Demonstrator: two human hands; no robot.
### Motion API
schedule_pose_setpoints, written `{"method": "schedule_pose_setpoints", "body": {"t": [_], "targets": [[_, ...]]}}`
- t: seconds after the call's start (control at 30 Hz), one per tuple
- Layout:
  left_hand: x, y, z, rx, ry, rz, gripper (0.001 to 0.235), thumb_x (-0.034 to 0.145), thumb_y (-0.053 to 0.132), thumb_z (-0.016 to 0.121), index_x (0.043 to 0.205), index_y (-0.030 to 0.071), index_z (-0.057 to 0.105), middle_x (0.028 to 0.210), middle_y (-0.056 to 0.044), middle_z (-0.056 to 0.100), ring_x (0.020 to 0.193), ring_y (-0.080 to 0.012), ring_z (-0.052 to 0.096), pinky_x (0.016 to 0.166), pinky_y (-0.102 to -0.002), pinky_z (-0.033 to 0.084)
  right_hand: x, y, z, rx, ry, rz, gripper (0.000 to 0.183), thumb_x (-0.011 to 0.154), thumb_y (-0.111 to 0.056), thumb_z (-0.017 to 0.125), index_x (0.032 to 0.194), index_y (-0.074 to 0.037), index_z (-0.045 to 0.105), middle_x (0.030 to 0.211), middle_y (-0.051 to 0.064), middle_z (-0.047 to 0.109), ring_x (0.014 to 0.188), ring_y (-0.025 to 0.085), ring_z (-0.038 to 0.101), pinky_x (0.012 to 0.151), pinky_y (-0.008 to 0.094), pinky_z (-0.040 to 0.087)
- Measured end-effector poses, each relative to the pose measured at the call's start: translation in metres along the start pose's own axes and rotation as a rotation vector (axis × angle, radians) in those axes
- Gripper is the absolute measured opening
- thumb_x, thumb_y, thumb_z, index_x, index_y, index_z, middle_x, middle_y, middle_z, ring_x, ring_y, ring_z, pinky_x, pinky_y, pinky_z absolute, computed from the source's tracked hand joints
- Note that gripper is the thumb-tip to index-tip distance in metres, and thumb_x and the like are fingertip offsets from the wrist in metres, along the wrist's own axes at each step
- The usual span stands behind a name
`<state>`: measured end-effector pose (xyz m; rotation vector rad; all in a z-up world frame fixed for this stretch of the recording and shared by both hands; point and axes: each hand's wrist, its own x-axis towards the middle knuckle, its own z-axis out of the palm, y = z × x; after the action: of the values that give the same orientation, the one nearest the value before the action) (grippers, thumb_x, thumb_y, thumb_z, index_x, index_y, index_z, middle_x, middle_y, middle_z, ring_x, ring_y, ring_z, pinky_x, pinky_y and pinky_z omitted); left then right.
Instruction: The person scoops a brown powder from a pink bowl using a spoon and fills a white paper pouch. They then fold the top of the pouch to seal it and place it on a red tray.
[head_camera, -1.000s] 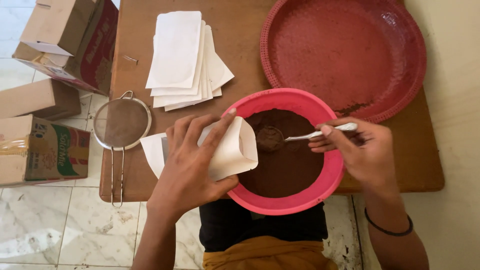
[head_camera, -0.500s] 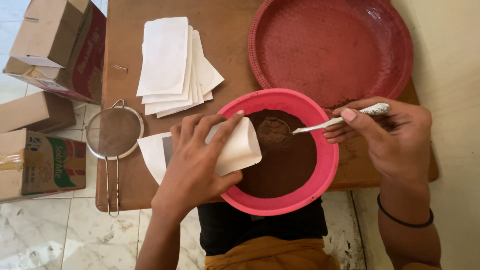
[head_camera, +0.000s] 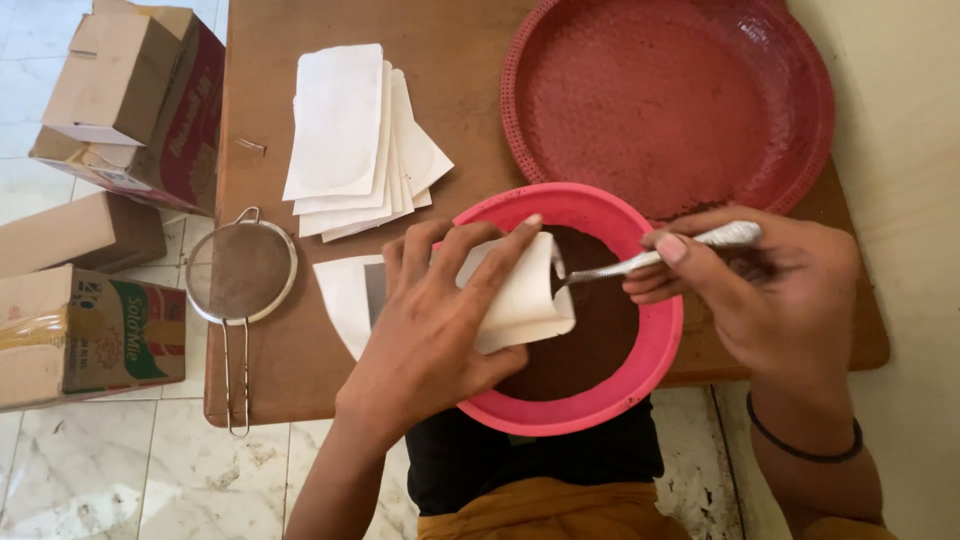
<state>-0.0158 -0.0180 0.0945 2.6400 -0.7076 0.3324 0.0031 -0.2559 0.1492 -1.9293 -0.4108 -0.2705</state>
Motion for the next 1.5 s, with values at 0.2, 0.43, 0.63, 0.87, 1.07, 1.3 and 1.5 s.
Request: {"method": "schedule_pose_setpoints", "body": {"t": [0.2, 0.43, 0.63, 0.87, 1.07, 1.3, 1.5], "targets": [[0.021, 0.015, -0.023, -0.221, 0.108, 0.051, 0.114, 0.075, 0.047, 0.087, 0.166, 0.024, 0.022, 0.141, -0.013, 0.047, 0.133, -0.0347, 0.043, 0.122, -0.052, 0.033, -0.009, 0.006, -0.039, -0.016, -0.038, -0.141, 0.016, 0.104, 0.004, 0.050, 0.108, 0.016, 0.059, 0.093, 0.028, 0.071, 0.081, 0.033, 0.079, 0.073, 0.035, 0.070], [0.040, 0.024, -0.027, -0.658, 0.236, -0.020, 0.102, 0.066, 0.036, 0.072, 0.160, 0.030, 0.033, 0.149, -0.008, 0.054, 0.143, -0.0262, 0.049, 0.125, -0.046, 0.046, -0.009, -0.031, -0.037, -0.208, 0.054, -0.283, 0.010, 0.103, 0.008, 0.058, 0.107, 0.016, 0.063, 0.107, 0.029, 0.072, 0.094, 0.032, 0.078, 0.085, 0.032, 0.058], [0.039, 0.014, -0.008, -0.891, 0.352, 0.017, 0.093, 0.070, 0.022, 0.074, 0.155, 0.013, 0.037, 0.142, -0.009, 0.047, 0.133, -0.0205, 0.053, 0.119, -0.036, 0.048, 0.014, -0.048, -0.055, -0.448, -0.455, -0.750, 0.025, 0.093, -0.005, 0.057, 0.113, 0.004, 0.067, 0.118, 0.021, 0.072, 0.102, 0.025, 0.077, 0.094, 0.033, 0.063], [0.024, 0.026, -0.002, -1.010, 0.506, -0.069, 0.096, 0.066, 0.013, 0.072, 0.154, 0.010, 0.033, 0.139, -0.008, 0.042, 0.119, -0.0176, 0.054, 0.107, -0.029, 0.052, -0.014, -0.062, -0.048, -0.597, -0.476, -0.776, 0.040, 0.085, 0.002, 0.053, 0.123, -0.005, 0.064, 0.128, 0.020, 0.067, 0.110, 0.030, 0.076, 0.088, 0.037, 0.065], [0.016, 0.025, 0.002, -0.870, 0.535, -0.110, 0.103, 0.060, 0.018, 0.073, 0.154, 0.009, 0.033, 0.139, -0.009, 0.039, 0.122, -0.0192, 0.053, 0.114, -0.033, 0.052, -0.009, -0.068, -0.043, -0.587, -0.383, -0.837, 0.030, 0.093, -0.002, 0.046, 0.108, 0.004, 0.071, 0.114, 0.023, 0.072, 0.107, 0.039, 0.076, 0.093, 0.043, 0.064], [0.015, 0.024, 0.002, -0.726, 0.519, -0.148, 0.107, 0.055, 0.026, 0.073, 0.155, 0.015, 0.035, 0.135, -0.009, 0.043, 0.124, -0.0209, 0.045, 0.104, -0.034, 0.053, -0.003, -0.063, -0.050, -0.515, -0.460, -0.826, 0.027, 0.089, 0.005, 0.052, 0.108, 0.001, 0.069, 0.114, 0.017, 0.073, 0.108, 0.030, 0.077, 0.097, 0.040, 0.064], [0.014, 0.025, 0.001, -0.715, 0.527, -0.145, 0.103, 0.058, 0.024, 0.073, 0.153, 0.013, 0.036, 0.143, -0.006, 0.043, 0.125, -0.0209, 0.043, 0.107, -0.035, 0.044, -0.004, -0.055, -0.052, -0.525, -0.410, -0.820, 0.034, 0.084, 0.019, 0.049, 0.108, 0.005, 0.068, 0.115, 0.023, 0.072, 0.104, 0.032, 0.077, 0.086, 0.038, 0.064]]}}
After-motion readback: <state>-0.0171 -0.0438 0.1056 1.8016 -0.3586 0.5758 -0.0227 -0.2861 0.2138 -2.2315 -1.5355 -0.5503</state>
